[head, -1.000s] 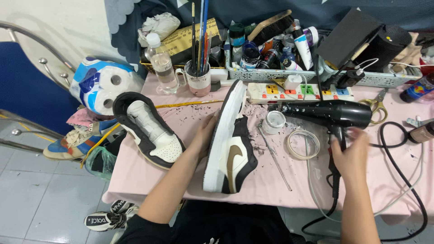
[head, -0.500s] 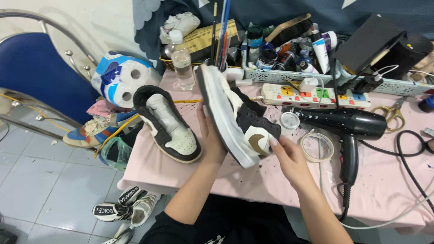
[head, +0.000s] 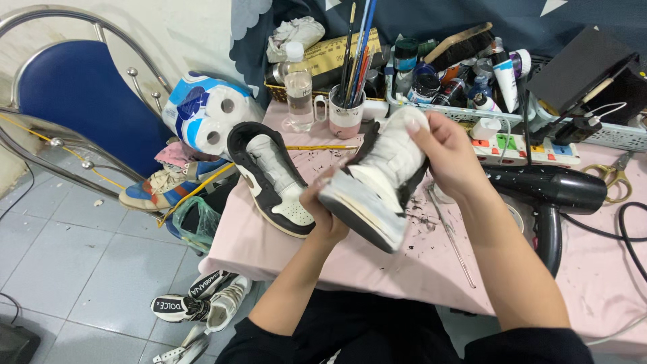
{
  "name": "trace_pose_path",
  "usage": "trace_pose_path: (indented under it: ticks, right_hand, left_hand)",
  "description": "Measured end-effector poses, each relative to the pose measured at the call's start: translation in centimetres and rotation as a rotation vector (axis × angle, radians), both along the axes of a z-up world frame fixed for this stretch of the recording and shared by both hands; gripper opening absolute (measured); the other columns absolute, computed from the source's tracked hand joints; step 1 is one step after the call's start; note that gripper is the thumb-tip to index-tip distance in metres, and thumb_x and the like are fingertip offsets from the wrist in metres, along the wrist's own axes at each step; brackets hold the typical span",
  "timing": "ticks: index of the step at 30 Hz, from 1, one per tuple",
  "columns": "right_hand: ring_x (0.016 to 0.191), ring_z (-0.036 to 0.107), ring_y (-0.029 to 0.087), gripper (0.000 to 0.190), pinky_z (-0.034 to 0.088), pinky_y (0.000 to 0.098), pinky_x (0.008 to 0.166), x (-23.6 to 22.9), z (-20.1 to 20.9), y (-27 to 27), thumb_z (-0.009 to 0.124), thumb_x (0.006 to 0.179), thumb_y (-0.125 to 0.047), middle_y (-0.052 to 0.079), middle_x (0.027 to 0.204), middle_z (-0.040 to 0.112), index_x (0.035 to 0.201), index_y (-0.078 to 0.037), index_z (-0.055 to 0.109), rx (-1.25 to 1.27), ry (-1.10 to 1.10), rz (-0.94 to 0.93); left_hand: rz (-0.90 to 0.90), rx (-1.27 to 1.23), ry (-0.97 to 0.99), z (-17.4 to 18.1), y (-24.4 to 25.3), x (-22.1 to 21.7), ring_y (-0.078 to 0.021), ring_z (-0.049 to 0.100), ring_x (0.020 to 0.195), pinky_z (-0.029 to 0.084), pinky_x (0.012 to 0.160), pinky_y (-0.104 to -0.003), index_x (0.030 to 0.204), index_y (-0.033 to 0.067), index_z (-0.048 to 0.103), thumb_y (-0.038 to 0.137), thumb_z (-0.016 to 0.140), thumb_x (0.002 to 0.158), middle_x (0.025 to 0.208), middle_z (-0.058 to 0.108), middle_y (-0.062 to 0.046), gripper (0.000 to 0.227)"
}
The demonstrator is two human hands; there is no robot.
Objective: The person paints the midsole of a sneaker white using a brush and dries it with a hair dryer. They repeat the process on different sections of the shoe.
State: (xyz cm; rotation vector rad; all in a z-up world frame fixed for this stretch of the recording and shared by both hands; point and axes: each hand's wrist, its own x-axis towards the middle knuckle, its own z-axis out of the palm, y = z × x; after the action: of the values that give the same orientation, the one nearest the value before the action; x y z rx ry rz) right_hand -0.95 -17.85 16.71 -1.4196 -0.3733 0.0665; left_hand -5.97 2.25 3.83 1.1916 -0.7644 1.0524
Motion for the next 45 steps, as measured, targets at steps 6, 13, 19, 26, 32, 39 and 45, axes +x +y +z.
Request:
trace_pose_path:
  ticks: [6,13,19,26,32,39,45]
  right_hand:
    - [0.076,0.052,0.001,0.021,0.043,0.0199,0.066,3.6,0.3,1.5,0.058,0.115,-0.019,-0.004,0.088,0.062,0.099,-0.006,0.056,0.124,-0.213,0.015]
    - [0.067,0.042,0.0,0.035,0.036,0.0194,0.061,6.3,-2.1,1.3,0.058,0.115,-0.02,-0.007,0.076,0.056,0.082,-0.009,0.054,0.126,-0.369,-0.104]
    - [0.064,0.048,0.004,0.038,0.038,0.0238,0.058,7.4,-4.4,0.6,0.055,0.113,-0.029,-0.003,0.075,0.058,0.085,-0.004,0.059,0.146,-0.351,-0.232]
    - [0.057,0.052,0.019,0.056,0.045,0.0358,0.056,7.3,-7.5,1.0,0.058,0.104,-0.051,0.004,0.068,0.053,0.075,-0.005,0.047,0.379,-0.456,0.137]
    - [0.061,0.049,0.01,0.038,0.04,0.029,0.056,3.5,-9.3,1.5,0.067,0.101,-0.018,0.001,0.068,0.058,0.07,0.0,0.056,-0.287,-0.522,0.064]
    - [0.057,0.054,0.024,0.027,0.044,0.0366,0.055,0.4,-5.1,2.0,0.071,0.095,-0.017,0.012,0.066,0.06,0.078,0.0,0.06,-0.773,-0.501,-0.038]
    - [0.074,0.064,0.043,0.02,0.048,0.0518,0.065,-0.6,-5.2,5.0,0.067,0.101,-0.016,0.022,0.08,0.067,0.094,0.0,0.057,-1.065,-0.655,-0.233]
  left_hand:
    - [0.035,0.277,-0.119,1.2,2.0,-0.3,-0.0454,0.053,0.138,0.036,0.122,-0.065,0.143,0.0241,0.022,0.008,0.072,0.095,0.148,0.053,-0.018,0.071]
    - [0.067,0.627,-0.019,3.2,4.6,-2.6,-0.034,0.053,0.147,0.036,0.126,-0.059,0.149,0.0268,0.025,0.032,0.076,0.099,0.156,0.051,-0.01,0.072]
    - [0.028,0.64,0.125,6.8,7.0,-2.8,-0.035,0.041,0.152,0.03,0.129,-0.054,0.151,0.014,0.038,0.057,0.051,0.101,0.159,0.045,-0.013,0.067]
    - [0.027,0.883,0.336,8.3,5.8,0.6,-0.0364,0.042,0.149,0.031,0.125,-0.047,0.15,0.0051,0.045,0.052,0.061,0.1,0.155,0.047,-0.017,0.07]
    - [0.075,1.082,0.425,5.5,4.3,1.2,-0.033,0.054,0.13,0.035,0.116,-0.05,0.132,0.0047,0.056,0.046,0.062,0.099,0.133,0.061,-0.014,0.053]
    - [-0.087,0.796,0.608,4.4,4.8,0.5,-0.0322,0.064,0.116,0.048,0.102,-0.041,0.134,0.0036,0.056,0.031,0.066,0.103,0.122,0.066,-0.013,0.043]
    - [0.002,0.782,0.601,4.1,3.5,1.0,-0.0309,0.065,0.102,0.052,0.091,-0.04,0.131,0.0003,0.045,0.022,0.08,0.088,0.111,0.063,-0.017,0.06]
